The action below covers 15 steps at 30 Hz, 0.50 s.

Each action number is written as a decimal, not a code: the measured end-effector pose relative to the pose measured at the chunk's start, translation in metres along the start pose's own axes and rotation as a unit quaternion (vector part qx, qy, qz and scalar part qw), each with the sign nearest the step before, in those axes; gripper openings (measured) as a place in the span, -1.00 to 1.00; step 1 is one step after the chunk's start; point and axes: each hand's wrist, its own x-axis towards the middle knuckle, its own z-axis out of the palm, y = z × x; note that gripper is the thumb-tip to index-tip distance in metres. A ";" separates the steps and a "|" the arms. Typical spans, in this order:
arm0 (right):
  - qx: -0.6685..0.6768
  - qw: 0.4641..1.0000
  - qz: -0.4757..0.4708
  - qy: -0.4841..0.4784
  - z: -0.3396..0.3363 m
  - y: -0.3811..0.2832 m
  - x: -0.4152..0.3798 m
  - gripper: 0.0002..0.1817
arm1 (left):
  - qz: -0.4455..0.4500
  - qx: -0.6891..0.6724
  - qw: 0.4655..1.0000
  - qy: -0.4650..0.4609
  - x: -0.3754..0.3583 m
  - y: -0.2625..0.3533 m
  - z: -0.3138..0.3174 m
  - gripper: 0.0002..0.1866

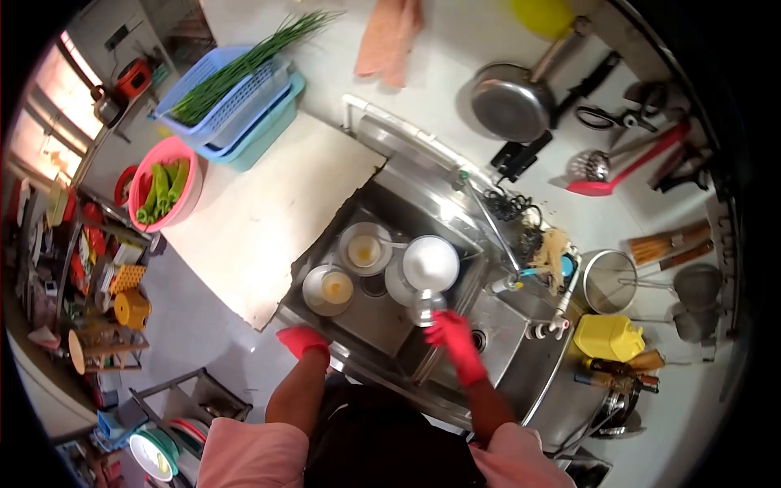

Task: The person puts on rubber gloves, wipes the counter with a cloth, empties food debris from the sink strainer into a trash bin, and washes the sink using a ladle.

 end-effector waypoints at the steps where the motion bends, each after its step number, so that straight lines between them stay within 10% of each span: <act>1: 0.090 0.992 0.080 -0.043 0.017 0.040 0.034 -0.75 | -0.023 -0.008 1.000 0.009 0.011 0.005 0.009 -0.26; 5: 0.327 0.911 0.200 -0.150 0.059 0.189 0.165 -0.74 | -0.063 -0.095 0.993 0.021 0.016 0.004 0.014 -0.45; 7: 0.343 0.904 0.248 -0.062 0.084 0.218 0.197 -0.75 | -0.217 -0.652 0.719 0.110 0.033 0.015 0.039 -0.56; 10: 0.535 0.776 0.333 0.030 0.105 0.201 0.226 -0.76 | -0.242 -0.858 0.440 0.112 0.055 0.017 0.060 -0.70; 12: 0.363 0.900 0.240 0.000 0.116 0.209 0.243 -0.74 | -0.249 -0.878 0.393 0.109 0.063 0.019 0.073 -0.73; 15: 0.256 0.947 0.184 -0.059 0.106 0.252 0.304 -0.66 | -0.255 -0.865 0.414 0.124 0.066 0.018 0.082 -0.73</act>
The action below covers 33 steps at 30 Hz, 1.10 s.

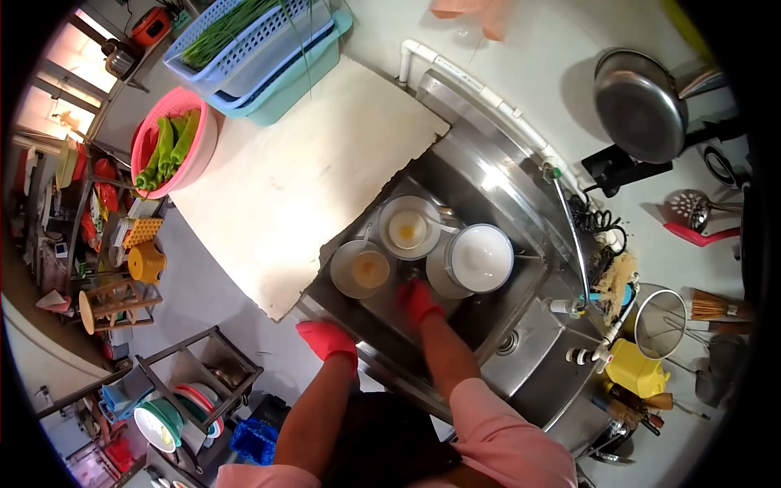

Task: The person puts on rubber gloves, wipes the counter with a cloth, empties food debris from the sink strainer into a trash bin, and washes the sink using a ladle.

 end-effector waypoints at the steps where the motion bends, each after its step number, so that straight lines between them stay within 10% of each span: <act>1: -0.233 0.968 -0.092 0.006 0.007 -0.006 -0.013 -0.66 | 0.011 0.015 1.000 0.002 -0.001 -0.001 0.000 -0.73; 3: -0.642 0.723 -0.256 0.014 0.035 -0.031 -0.061 -0.64 | 0.021 0.032 0.999 0.004 -0.003 -0.003 0.001 -0.72; 6: -0.830 0.534 -0.162 0.020 0.043 -0.038 -0.059 -0.70 | 0.001 0.016 1.000 0.012 -0.014 0.008 0.003 -0.69; 9: -0.589 0.786 -0.099 0.161 0.051 -0.035 -0.061 -0.60 | 0.010 0.025 0.999 0.037 -0.037 0.029 0.005 -0.68; 16: -0.685 0.561 -0.442 0.145 0.054 -0.024 -0.023 -0.32 | 0.014 0.024 0.999 0.026 -0.035 0.027 0.005 -0.73; 24: -0.749 0.623 -0.190 0.125 0.075 -0.025 -0.029 -0.10 | -0.001 0.091 0.995 0.049 -0.065 0.067 0.009 -0.75; 33: -0.780 0.555 -0.289 -0.021 0.012 -0.030 0.062 -0.45 | -0.010 0.103 0.993 0.057 -0.093 0.095 0.006 -0.68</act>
